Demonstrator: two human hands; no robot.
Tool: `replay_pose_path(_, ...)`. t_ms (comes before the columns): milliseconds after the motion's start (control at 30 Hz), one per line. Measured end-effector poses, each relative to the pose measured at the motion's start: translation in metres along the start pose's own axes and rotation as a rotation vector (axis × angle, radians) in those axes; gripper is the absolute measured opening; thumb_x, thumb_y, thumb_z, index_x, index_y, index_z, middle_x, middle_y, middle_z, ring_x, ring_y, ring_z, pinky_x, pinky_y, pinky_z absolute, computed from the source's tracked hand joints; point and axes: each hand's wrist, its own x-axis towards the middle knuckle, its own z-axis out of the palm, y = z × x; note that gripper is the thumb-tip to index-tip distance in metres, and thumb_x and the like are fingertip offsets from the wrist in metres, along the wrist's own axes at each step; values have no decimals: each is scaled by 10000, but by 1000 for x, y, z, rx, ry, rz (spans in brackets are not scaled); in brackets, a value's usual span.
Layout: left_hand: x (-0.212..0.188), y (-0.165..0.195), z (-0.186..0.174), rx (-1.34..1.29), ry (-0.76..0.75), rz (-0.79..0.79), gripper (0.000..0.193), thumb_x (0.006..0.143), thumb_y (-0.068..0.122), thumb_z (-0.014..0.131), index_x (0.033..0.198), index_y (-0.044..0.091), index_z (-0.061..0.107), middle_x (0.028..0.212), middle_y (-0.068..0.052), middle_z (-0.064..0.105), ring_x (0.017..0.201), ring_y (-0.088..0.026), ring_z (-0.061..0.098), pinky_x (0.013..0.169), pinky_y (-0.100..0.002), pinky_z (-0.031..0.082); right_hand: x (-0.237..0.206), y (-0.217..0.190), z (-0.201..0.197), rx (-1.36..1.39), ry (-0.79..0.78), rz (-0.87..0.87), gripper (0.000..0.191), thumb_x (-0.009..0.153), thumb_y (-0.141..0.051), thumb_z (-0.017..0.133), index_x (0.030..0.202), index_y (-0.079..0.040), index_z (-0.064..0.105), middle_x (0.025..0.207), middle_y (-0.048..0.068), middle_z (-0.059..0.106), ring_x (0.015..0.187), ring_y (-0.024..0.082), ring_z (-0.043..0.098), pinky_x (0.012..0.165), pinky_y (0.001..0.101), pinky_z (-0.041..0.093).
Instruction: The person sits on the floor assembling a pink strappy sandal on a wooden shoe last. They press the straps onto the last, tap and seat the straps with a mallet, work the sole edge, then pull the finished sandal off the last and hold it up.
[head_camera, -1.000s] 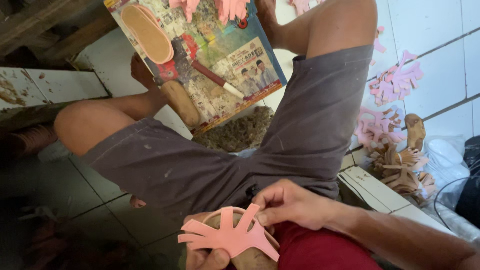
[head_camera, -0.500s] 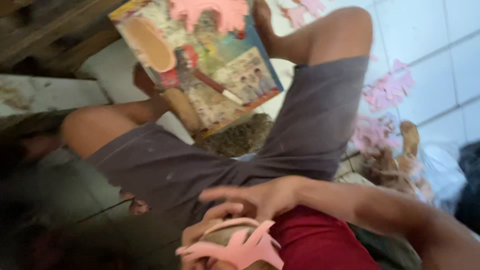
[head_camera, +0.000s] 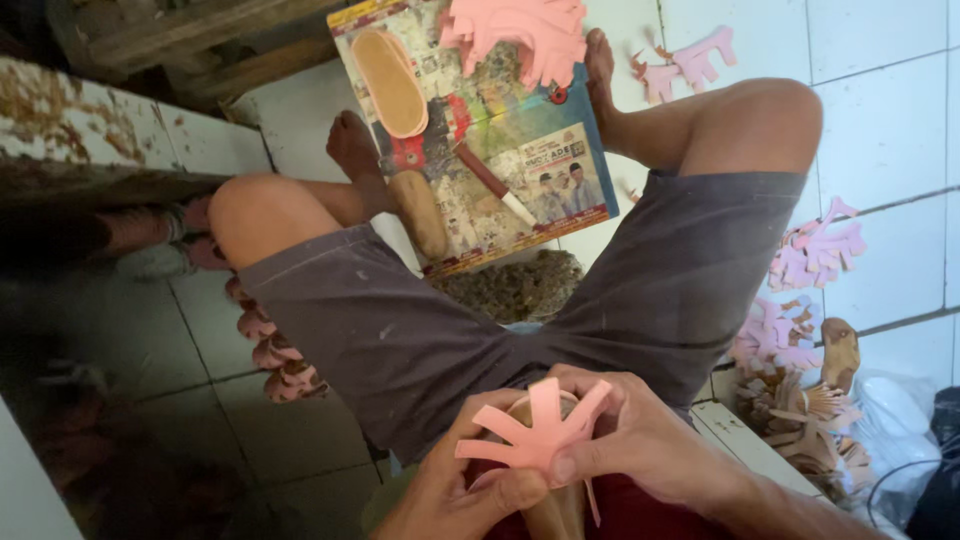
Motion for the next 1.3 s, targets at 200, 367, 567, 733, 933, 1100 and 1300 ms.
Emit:
replay_pose_path(200, 1, -4, -11, -122, 33, -73, 631, 859, 147, 781, 1425, 8, 539, 1193, -61, 653, 1066, -109, 639, 898, -285, 538, 2, 9, -8, 225, -31, 25, 555, 691, -211, 888, 1128, 40, 658, 1095, 144, 744, 1029, 217, 712, 937, 380, 541)
replay_pose_path(367, 12, -43, -1, -329, 154, 3, 302, 872, 59, 862, 1023, -47, 623, 836, -82, 679, 712, -101, 614, 611, -261, 481, 0, 33, -27, 236, -2, -60, 656, 711, -294, 945, 1151, 92, 649, 1086, 151, 664, 1017, 245, 665, 898, 399, 519)
replay_pose_path(567, 9, -56, -10, -414, 125, 3, 123, 939, 65, 745, 928, -48, 698, 826, -60, 700, 711, -94, 627, 652, -258, 504, -8, 64, -42, 267, 37, -124, 691, 757, -310, 940, 1223, 102, 638, 1140, 141, 604, 1075, 265, 634, 924, 422, 503)
replay_pose_path(733, 29, -75, -24, -581, -28, 70, 143, 1019, 73, 683, 1066, -57, 719, 969, -61, 689, 873, -108, 628, 807, -279, 504, -1, 64, -37, 405, 95, -89, 692, 768, -240, 884, 1296, 17, 517, 1215, 170, 618, 1181, 313, 631, 1039, 496, 493)
replay_pose_path(933, 36, -93, -32, -776, 43, 79, 221, 1046, 76, 663, 1209, -71, 642, 1092, -137, 712, 991, -193, 672, 914, -347, 541, 19, 17, -7, 366, 90, -89, 515, 812, -127, 789, 1210, 41, 510, 1281, 200, 648, 1298, 334, 636, 1104, 519, 491)
replay_pose_path(1100, 37, -92, -35, -833, 101, -29, 482, 945, 137, 670, 1357, -56, 512, 1246, -155, 672, 1111, -237, 685, 956, -388, 557, 33, 10, 3, 268, 171, -95, 465, 770, -44, 788, 1195, 40, 619, 1141, 133, 698, 1087, 204, 675, 949, 369, 533)
replay_pose_path(1300, 42, -89, -33, -849, 65, 2, 521, 922, 139, 680, 1395, -11, 525, 1224, -148, 673, 1073, -223, 684, 897, -371, 567, 35, 33, -10, 291, 150, -116, 438, 806, -31, 819, 1184, 50, 613, 1081, 115, 671, 1016, 173, 641, 898, 346, 513)
